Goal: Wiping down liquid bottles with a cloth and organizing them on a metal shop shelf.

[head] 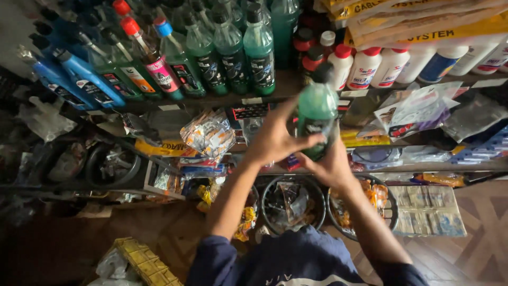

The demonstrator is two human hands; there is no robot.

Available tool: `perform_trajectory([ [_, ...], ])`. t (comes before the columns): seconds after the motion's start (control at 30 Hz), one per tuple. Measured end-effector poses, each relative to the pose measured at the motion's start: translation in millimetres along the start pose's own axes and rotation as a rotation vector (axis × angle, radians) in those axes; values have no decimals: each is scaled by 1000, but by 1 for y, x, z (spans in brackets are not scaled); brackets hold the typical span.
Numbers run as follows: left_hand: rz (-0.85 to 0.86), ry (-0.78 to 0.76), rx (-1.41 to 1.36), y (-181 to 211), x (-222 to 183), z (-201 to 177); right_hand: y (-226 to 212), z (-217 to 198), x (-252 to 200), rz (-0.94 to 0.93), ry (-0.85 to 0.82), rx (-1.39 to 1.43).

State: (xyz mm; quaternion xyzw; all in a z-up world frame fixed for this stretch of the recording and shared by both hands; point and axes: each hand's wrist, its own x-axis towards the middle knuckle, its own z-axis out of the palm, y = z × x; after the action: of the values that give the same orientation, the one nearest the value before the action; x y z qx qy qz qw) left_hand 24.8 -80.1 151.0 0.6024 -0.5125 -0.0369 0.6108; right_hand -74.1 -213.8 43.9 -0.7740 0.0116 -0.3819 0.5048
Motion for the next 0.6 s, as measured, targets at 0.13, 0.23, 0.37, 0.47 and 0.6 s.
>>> perform_trajectory([
  [0.13,94,-12,19,-6,26,-33,-23,-21,45,-127,7,142],
  [0.23,85,-46,106,-12,47,-57,-90,-44,101,-247,43,-82],
  [0.37,163,-77,276,-15,66,-65,-145,-53,179,-443,-218,-410],
  [0.47,83,-62,198,-27,70,-62,-131,-51,216,-477,-409,-507],
  [0.6,47,-66,123,-29,67,-59,-122,-43,231,-424,-436,-513],
])
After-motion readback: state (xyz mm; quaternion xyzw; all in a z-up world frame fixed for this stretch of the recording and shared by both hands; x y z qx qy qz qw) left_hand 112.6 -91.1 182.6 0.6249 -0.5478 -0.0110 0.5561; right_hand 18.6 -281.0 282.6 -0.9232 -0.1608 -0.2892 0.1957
